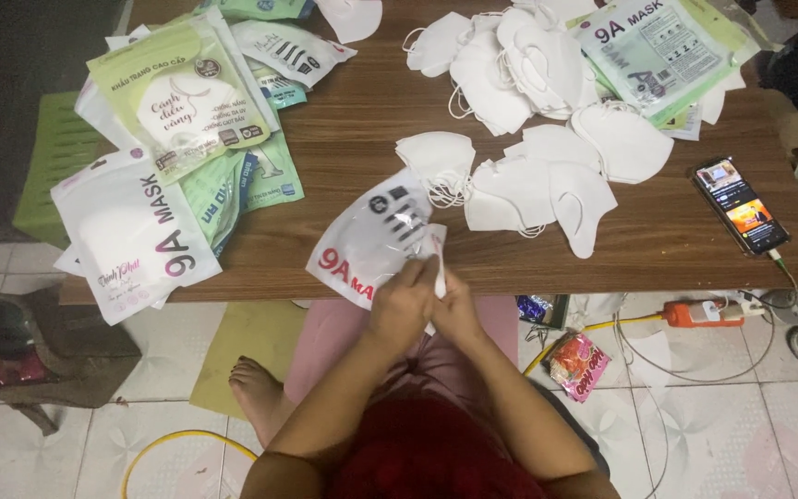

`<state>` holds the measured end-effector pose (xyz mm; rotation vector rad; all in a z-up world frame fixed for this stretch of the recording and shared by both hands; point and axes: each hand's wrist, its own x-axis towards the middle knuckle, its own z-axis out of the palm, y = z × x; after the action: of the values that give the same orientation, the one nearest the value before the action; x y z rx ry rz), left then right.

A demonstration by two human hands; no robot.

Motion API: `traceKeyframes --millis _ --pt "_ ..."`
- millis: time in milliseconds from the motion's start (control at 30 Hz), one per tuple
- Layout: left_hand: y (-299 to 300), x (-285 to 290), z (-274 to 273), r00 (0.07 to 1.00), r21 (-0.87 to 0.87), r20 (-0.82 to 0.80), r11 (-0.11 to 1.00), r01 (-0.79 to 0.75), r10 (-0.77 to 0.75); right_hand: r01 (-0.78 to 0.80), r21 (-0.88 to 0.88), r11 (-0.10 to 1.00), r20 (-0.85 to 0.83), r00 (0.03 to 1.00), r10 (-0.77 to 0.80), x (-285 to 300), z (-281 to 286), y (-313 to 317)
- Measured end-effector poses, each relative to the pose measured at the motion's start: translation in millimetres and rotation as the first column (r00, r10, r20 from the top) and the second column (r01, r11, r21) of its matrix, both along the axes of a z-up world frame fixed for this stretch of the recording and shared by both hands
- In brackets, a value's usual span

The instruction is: The person counts white face masks from a pile on a table, aligns them, and inserts them one by one into individual plastic pouches.

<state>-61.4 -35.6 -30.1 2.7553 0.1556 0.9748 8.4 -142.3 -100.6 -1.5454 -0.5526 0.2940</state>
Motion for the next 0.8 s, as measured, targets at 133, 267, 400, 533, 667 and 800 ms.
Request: traceKeyframes --millis 133,267,400,533,667,800 --pt "-2 2 -9 0.998 -0.018 0.055 1.000 0.023 -0.022 -0.040 -0.148 0.988 0.090 0.994 0.054 18 -41 -5" --pt "-3 -1 -19 0.991 0.017 0.067 0.993 0.115 -0.116 -0.092 -0.333 0.938 0.153 0.977 0.150 20 -26 -7" --pt "14 -5 21 1.000 -0.022 0.031 1.000 -0.003 0.004 -0.128 -0.555 0.822 0.217 0.932 0.291 21 3 -6" --pt "9 0 15 0.995 0.005 -0.089 0.999 -0.045 0.045 -0.108 -0.664 0.740 0.214 0.921 0.325 9 24 -6" --pt "-7 5 -29 0.990 0.077 -0.105 0.992 0.104 -0.095 -0.174 -0.329 0.928 -0.050 0.985 0.167 13 -11 -8" --pt "-25 -8 -16 0.946 -0.055 -0.050 0.946 0.318 -0.321 -0.134 -0.339 0.931 -0.174 0.982 0.078 8 -11 -13"
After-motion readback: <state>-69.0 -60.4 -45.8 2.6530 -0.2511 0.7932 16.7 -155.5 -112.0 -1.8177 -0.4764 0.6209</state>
